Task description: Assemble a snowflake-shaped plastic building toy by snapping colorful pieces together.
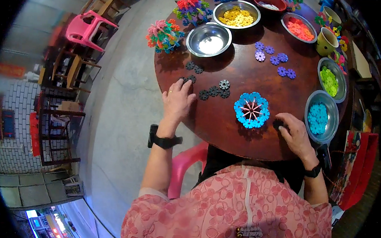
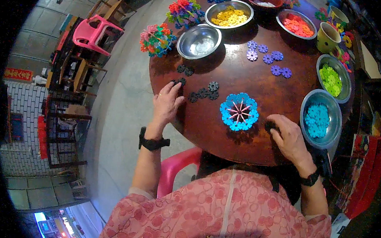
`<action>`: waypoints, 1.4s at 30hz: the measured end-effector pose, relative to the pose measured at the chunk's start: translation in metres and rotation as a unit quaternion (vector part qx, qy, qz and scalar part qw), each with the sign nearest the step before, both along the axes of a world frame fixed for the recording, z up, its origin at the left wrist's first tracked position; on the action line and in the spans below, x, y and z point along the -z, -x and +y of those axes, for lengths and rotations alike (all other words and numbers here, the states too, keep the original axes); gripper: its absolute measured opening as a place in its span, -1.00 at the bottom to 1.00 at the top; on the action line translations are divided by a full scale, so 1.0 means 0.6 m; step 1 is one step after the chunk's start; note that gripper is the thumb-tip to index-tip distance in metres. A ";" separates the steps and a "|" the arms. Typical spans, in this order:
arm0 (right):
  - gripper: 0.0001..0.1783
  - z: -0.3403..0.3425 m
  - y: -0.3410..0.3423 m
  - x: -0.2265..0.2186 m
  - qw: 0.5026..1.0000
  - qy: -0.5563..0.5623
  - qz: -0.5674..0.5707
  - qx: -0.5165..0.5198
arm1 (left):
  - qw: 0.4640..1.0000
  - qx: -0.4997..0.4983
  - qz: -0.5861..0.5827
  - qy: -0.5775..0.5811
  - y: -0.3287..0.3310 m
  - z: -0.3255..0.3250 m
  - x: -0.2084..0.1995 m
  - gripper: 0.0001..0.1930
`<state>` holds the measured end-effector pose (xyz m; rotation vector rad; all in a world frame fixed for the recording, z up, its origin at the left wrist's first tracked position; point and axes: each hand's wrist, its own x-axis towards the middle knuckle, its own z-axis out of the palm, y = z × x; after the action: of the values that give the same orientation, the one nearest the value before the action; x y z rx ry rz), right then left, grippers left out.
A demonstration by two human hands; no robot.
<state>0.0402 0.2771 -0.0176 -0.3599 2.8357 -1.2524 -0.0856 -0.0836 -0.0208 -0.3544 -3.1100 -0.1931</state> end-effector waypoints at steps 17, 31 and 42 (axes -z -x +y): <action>-0.70 0.002 0.004 -0.002 0.999 0.031 -0.012 0.018 | 0.989 0.088 0.110 -0.055 0.084 0.027 0.004 -0.58; -0.77 -0.015 -0.006 -0.003 0.951 0.276 -0.116 0.078 | 0.897 0.041 -0.150 -0.413 -0.052 0.192 0.001 -0.60; -0.83 -0.034 -0.014 0.004 0.938 0.322 -0.084 0.092 | 0.752 -0.016 -0.338 -0.565 -0.088 0.219 -0.034 -0.75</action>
<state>0.0485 0.2565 -0.0199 0.0185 2.2849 -2.1196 -0.0327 0.0479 -0.0007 -0.1778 -2.7323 -2.4667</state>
